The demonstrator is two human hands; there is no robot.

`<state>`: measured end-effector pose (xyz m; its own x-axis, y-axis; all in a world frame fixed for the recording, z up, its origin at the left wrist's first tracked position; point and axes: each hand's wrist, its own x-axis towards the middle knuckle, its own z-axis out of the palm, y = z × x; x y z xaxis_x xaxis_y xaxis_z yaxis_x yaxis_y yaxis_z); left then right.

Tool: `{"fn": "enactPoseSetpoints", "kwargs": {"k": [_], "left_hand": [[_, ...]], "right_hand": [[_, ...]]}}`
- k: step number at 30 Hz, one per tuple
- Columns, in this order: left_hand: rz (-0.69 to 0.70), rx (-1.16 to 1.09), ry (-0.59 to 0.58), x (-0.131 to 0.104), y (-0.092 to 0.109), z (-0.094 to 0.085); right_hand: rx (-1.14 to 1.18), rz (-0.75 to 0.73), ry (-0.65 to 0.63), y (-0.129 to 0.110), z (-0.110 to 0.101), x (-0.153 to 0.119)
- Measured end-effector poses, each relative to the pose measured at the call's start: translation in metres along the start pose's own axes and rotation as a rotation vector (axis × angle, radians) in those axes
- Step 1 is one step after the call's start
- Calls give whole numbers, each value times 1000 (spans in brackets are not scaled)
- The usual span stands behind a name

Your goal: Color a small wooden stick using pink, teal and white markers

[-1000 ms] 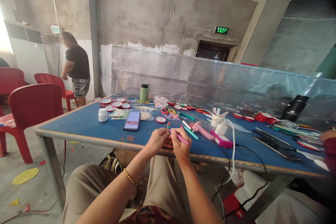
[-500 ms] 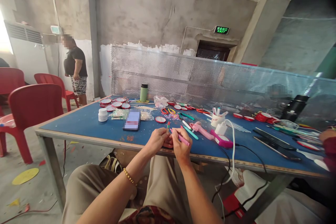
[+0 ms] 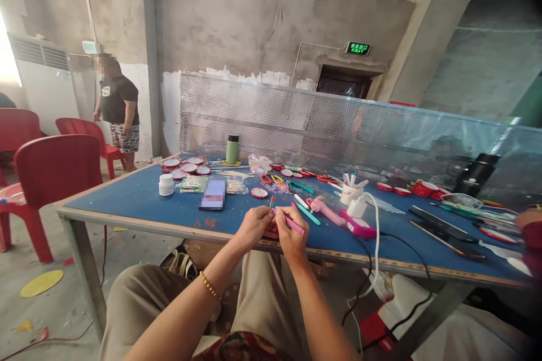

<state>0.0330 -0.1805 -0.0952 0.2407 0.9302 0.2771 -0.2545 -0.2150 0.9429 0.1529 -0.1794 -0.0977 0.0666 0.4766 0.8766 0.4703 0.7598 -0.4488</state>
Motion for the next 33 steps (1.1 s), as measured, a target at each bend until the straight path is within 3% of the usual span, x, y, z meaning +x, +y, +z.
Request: {"fn": "enactPoseSetpoints", "kwargs": {"k": [33], "left_hand": [[1,6,0,-1,2,1]], "right_hand": [[-20,11,-4,1,0,0]]}}
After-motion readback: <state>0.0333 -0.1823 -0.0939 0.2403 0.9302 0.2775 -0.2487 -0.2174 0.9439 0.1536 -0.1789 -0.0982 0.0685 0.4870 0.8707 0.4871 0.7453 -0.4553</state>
